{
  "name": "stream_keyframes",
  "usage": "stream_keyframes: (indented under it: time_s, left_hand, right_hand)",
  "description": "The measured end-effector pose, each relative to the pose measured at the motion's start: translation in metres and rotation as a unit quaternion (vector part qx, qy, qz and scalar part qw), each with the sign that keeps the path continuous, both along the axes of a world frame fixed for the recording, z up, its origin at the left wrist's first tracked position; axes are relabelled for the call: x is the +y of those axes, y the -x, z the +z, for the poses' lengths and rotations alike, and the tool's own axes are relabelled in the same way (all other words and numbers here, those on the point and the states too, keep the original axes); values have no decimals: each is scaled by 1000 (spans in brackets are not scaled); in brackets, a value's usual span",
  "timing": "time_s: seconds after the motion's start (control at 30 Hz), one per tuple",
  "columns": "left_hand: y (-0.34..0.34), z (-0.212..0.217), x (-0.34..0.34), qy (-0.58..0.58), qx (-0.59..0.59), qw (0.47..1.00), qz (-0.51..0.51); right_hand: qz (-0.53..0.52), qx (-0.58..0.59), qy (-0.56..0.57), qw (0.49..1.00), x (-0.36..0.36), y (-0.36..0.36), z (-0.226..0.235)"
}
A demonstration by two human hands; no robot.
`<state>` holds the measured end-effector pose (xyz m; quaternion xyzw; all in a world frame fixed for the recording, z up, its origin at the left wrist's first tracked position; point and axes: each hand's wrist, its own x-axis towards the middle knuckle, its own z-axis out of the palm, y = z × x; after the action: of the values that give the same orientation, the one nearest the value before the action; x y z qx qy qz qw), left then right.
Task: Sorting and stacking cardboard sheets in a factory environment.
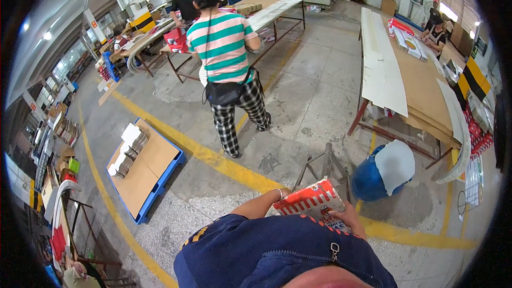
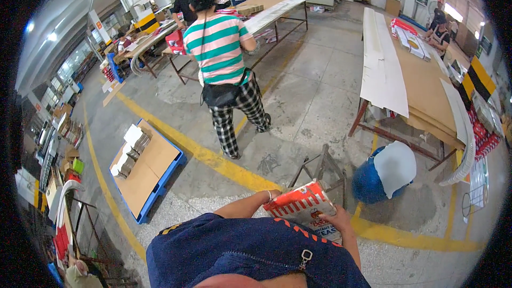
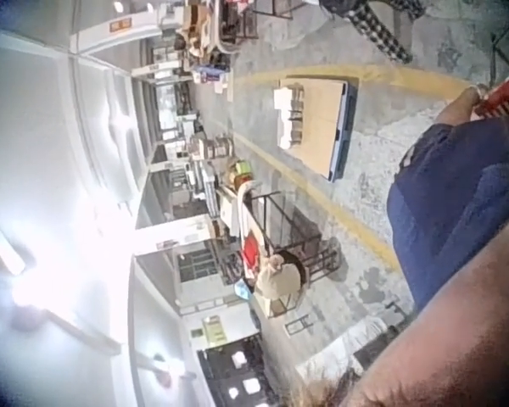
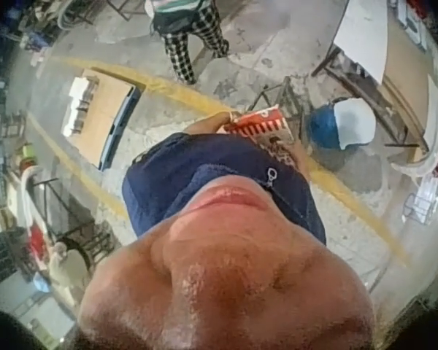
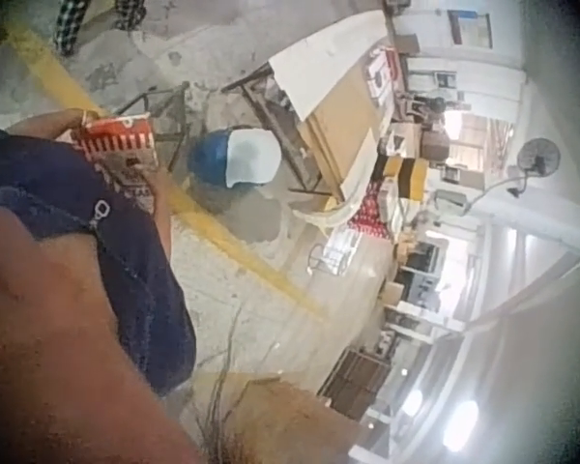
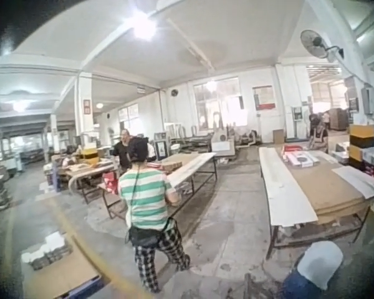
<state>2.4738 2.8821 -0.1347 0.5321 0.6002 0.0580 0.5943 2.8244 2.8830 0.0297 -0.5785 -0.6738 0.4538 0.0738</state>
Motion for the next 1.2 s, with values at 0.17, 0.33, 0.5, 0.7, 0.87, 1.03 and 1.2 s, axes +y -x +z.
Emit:
stream_keyframes:
  time_s: [0.17,0.33,0.5,0.7,0.87,1.03,1.2]
  left_hand:
    - [-2,-80,-20,-150,13,980,133]
    - [-66,-18,20,106,-110,959,238]
    - [-103,8,53,18,5,971,237]
    - [-123,22,72,52,56,994,76]
    - [-156,-3,90,124,72,981,-131]
    - [-112,12,127,159,52,955,-243]
    - [-86,12,137,172,29,949,-263]
  right_hand:
    - [95,24,-14,995,63,5,23]
    - [192,-45,15,980,163,-34,-2]
    - [249,36,29,967,232,-71,-28]
    - [295,62,70,951,290,-99,-60]
    - [357,27,23,933,314,-80,-41]
    - [290,14,-26,957,335,-87,-44]
    - [275,34,-11,961,322,-85,-27]
